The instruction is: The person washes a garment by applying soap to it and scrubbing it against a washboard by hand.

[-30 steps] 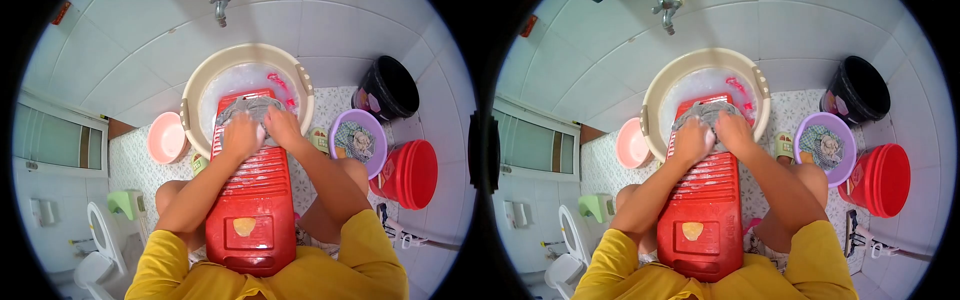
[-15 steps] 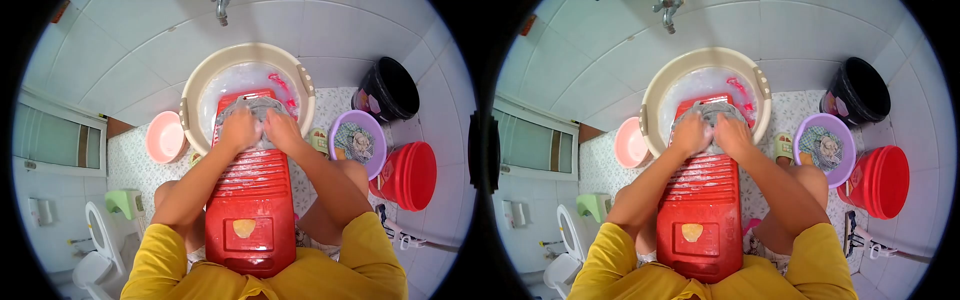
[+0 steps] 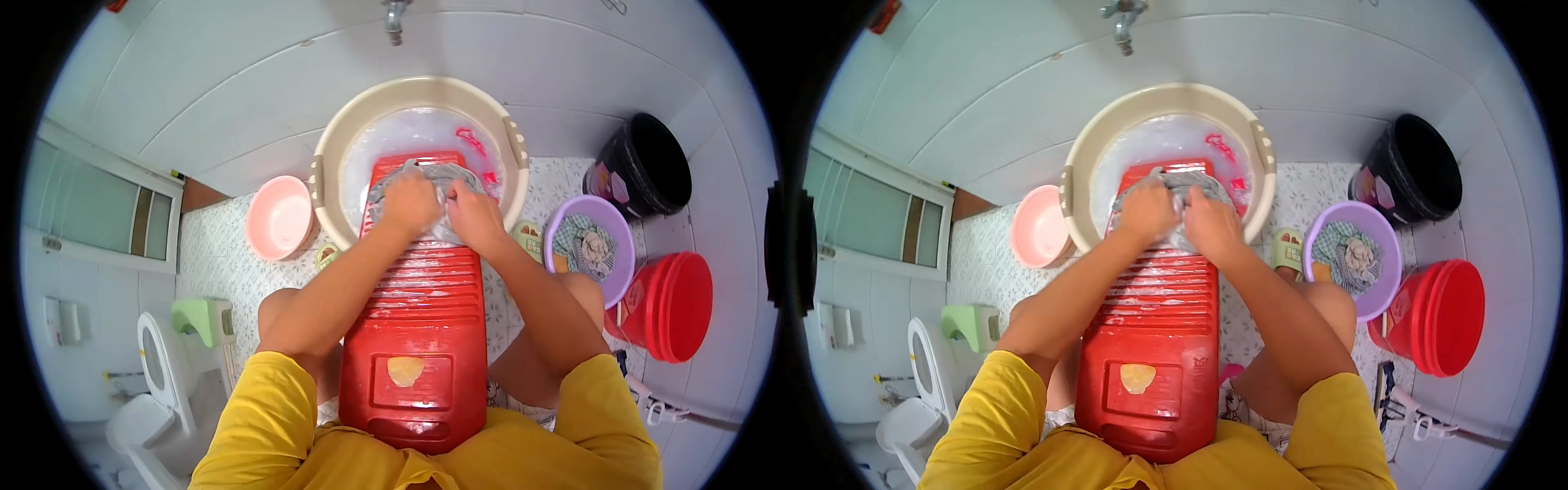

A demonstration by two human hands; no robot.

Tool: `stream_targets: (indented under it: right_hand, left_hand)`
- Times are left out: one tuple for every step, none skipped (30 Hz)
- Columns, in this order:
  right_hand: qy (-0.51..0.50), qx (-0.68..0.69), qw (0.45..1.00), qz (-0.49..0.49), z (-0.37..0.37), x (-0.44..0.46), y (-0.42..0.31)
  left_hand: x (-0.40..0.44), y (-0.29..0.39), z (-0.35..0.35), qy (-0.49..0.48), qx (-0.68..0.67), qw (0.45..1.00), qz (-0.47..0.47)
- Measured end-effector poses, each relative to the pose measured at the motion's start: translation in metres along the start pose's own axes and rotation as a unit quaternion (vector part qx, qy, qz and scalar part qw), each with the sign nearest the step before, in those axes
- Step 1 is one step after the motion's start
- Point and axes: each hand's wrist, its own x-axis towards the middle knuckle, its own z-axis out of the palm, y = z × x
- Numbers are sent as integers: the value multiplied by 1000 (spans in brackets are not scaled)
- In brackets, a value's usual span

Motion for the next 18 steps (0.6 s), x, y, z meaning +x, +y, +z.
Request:
stream_targets:
  right_hand:
    - [3,-1,1000,-5,0,0,1]
    - [5,-2,1000,-12,0,-1,2]
    - [-18,5,999,-27,-1,-2,3]
    - [-42,12,998,-39,-1,-4,5]
    - [-51,33,996,-58,-4,-6,4]
    - [-51,32,997,-58,-6,-7,1]
    - [-65,28,995,-64,-7,-9,-3]
    - [-79,23,994,-71,-7,-10,-5]
    - [-81,21,994,-72,-5,-10,-5]
    - [-64,7,997,-53,-4,-8,-4]
    - [-46,-8,998,-33,-3,-6,-3]
    - [-46,-11,998,-33,-2,-3,1]
    - [-18,12,999,-36,-2,-1,6]
    - [11,35,999,-40,-3,2,9]
    - [13,33,998,-43,-6,4,8]
    - [-1,35,999,-32,-9,4,8]
    - [-16,38,999,-20,-11,4,8]
    - [-19,37,999,-22,-15,2,5]
  left_hand:
    - [-16,3,-5,8,-18,1000,24]
    - [-31,7,-10,16,-37,998,53]
    - [-52,6,-21,1,-34,991,130]
    - [-71,2,-35,-16,-32,977,208]
    - [-79,3,-44,-14,-32,977,210]
    - [-86,4,-52,-43,-45,974,220]
    - [-90,4,-55,-72,-58,969,228]
    - [-84,2,-45,-72,-59,970,226]
    - [-71,-1,-28,-37,-52,983,173]
    - [-57,-2,-14,-3,-46,992,120]
    - [-41,1,-7,-1,-49,992,120]
    - [-23,5,-3,-12,-26,996,81]
    - [-12,7,1,-22,-2,999,40]
    - [-6,7,4,-18,-2,999,39]
    - [0,7,4,0,-30,999,12]
    - [2,8,5,17,-60,998,-16]
    - [-7,6,7,18,-61,998,-18]
    - [-26,3,5,34,-65,995,60]
